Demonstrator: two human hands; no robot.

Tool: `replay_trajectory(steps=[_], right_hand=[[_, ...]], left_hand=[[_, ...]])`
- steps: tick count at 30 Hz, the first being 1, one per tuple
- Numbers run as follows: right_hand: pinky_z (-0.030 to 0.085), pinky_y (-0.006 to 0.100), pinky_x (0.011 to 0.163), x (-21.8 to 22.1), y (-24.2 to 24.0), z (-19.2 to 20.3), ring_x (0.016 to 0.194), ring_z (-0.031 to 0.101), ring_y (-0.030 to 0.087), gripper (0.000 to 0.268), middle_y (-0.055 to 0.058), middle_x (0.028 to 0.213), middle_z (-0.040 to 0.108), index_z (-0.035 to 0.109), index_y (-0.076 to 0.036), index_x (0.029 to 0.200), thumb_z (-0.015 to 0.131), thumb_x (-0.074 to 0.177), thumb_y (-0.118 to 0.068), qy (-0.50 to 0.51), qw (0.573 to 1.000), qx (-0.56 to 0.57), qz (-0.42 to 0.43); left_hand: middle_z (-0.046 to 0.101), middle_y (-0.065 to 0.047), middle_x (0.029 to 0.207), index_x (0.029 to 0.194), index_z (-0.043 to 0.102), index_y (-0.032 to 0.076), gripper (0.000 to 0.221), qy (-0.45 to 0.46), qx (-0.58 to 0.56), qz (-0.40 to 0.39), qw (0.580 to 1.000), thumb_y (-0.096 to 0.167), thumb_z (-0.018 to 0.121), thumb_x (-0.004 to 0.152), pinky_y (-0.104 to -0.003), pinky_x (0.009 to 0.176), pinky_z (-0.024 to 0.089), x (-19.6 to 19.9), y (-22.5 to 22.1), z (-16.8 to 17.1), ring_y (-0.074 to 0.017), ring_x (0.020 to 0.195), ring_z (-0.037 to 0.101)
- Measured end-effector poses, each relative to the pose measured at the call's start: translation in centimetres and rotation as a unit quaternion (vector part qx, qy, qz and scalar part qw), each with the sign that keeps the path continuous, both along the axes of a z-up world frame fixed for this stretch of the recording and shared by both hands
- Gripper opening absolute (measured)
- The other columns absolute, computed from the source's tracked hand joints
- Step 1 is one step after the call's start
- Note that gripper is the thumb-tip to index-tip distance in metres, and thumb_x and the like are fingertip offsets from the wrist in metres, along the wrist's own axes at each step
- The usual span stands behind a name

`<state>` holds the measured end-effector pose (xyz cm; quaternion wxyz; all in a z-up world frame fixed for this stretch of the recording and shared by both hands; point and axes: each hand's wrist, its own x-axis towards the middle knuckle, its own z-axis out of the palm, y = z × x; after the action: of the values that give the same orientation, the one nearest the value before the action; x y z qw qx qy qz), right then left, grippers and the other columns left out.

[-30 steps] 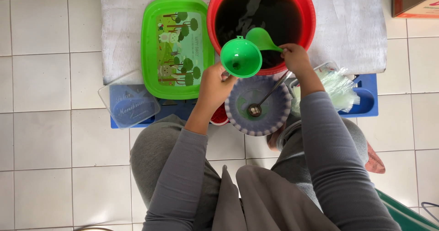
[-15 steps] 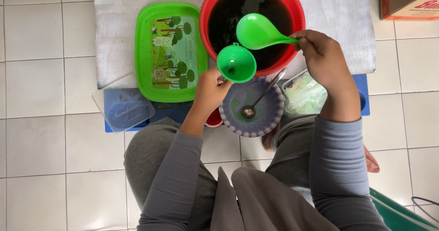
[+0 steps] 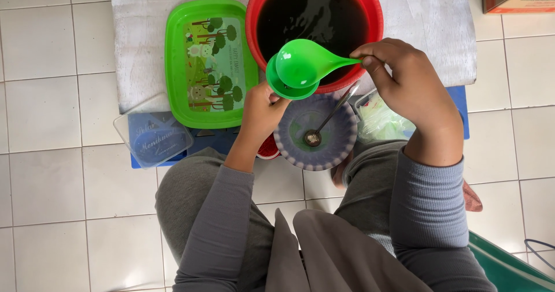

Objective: The person fills small plastic bags with a dark liquid using a funnel and a ladle, then ties the bags closed by hand.

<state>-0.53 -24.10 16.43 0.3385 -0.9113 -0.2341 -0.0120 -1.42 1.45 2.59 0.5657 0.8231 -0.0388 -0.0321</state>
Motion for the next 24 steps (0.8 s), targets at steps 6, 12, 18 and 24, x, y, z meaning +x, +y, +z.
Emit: replay_trajectory(steps=[6,12,18,24], right_hand=[[0.051,0.043,0.094,0.07,-0.02,-0.07,0.108,0.067,0.034,0.023,0.018,0.117,0.072,0.069,0.003,0.124,0.05,0.112,-0.001,-0.028,0.999,-0.001,0.02],[0.051,0.042,0.092,0.01,0.22,0.02,0.105,0.067,0.033,0.022,0.017,0.116,0.072,0.069,0.002,0.124,0.051,0.111,0.0,-0.028,0.999,0.002,0.017],[0.051,0.044,0.094,0.16,0.4,-0.22,0.105,0.067,0.036,0.02,0.019,0.114,0.072,0.069,0.004,0.123,0.054,0.11,0.001,-0.057,0.997,0.003,0.043],[0.05,0.045,0.091,0.26,0.55,-0.16,0.099,0.068,0.035,0.02,0.018,0.112,0.072,0.069,0.004,0.123,0.054,0.109,0.002,-0.06,0.997,-0.003,0.049]], left_hand=[[0.039,0.002,0.057,0.071,0.048,0.014,0.039,0.008,-0.007,0.007,1.0,0.019,0.08,0.093,-0.028,0.059,0.04,-0.14,0.11,0.57,-0.0099,0.06,0.039],[0.062,-0.001,0.067,0.081,0.063,0.012,0.021,0.006,0.012,0.005,1.0,0.023,0.077,0.092,-0.032,0.061,0.048,0.0,0.23,0.28,-0.0141,0.07,0.059],[0.039,0.002,0.058,0.069,0.044,0.015,0.042,-0.004,0.009,0.005,1.0,0.018,0.078,0.093,-0.029,0.057,0.037,-0.05,0.29,-0.06,-0.0107,0.063,0.042],[0.038,0.003,0.06,0.071,0.046,0.016,0.038,-0.006,0.006,0.004,1.0,0.018,0.078,0.093,-0.029,0.057,0.036,-0.04,0.29,-0.2,-0.0108,0.064,0.04]])
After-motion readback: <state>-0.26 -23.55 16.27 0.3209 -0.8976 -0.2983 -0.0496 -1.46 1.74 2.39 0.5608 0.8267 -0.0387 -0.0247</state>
